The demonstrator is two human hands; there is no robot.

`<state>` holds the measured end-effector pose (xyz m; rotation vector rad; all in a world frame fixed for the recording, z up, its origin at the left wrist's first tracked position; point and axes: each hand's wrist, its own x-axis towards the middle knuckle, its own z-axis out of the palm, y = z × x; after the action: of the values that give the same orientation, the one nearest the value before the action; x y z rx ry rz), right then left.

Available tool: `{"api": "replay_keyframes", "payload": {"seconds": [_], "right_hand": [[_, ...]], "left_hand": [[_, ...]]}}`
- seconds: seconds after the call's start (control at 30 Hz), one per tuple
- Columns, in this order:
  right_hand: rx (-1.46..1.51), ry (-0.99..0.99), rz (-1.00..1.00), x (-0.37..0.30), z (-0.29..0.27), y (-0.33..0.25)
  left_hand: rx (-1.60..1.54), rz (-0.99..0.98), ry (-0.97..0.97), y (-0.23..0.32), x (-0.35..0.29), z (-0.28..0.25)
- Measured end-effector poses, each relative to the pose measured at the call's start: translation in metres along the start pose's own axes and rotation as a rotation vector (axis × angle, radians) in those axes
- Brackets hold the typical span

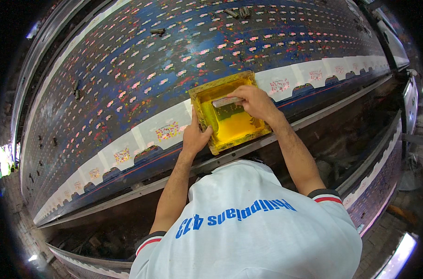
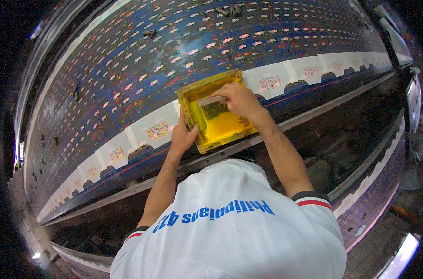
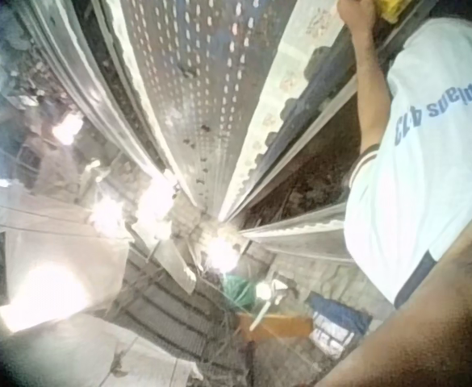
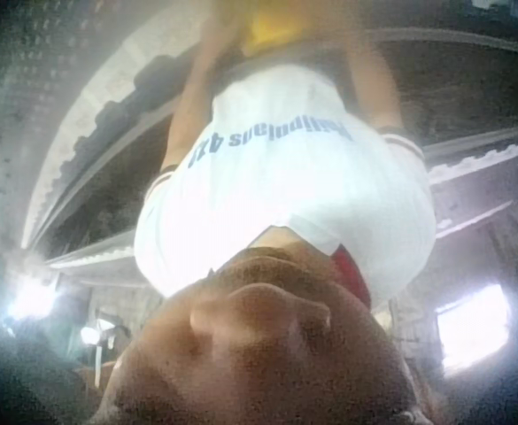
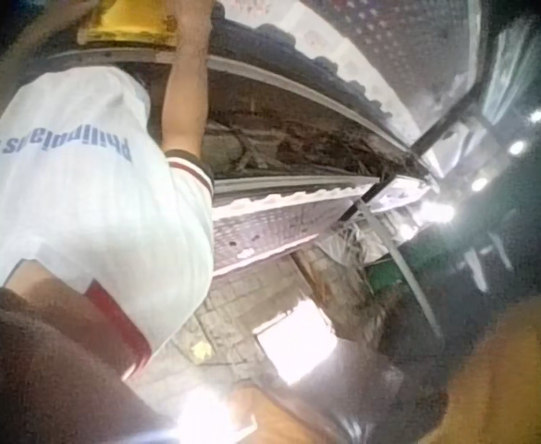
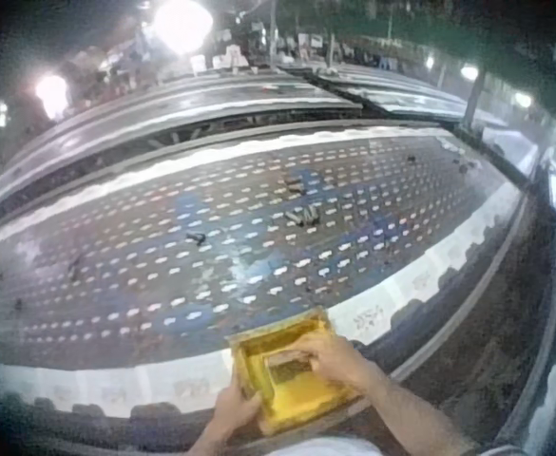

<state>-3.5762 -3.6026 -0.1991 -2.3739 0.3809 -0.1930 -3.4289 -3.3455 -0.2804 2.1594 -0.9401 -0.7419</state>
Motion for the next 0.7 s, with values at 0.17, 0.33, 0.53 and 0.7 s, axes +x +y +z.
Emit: {"api": "replay_keyframes", "payload": {"seconds": [0.17, 0.33, 0.53, 0.7], "right_hand": [[-0.072, 0.019, -0.072, 0.012, 0.004, 0.002], [-0.073, -0.048, 0.015, -0.036, 0.017, -0.005], [-0.072, 0.031, -0.014, -0.102, 0.032, -0.018], [-0.065, 0.045, -0.025, -0.107, 0.024, -0.012]], "left_hand": [[-0.009, 0.02, 0.003, -0.003, 0.0, 0.003], [0.018, 0.043, 0.031, -0.008, 0.001, 0.007], [0.022, -0.029, -0.001, 0.001, 0.002, 0.005], [-0.003, -0.007, 0.023, 0.018, -0.002, 0.005]]}}
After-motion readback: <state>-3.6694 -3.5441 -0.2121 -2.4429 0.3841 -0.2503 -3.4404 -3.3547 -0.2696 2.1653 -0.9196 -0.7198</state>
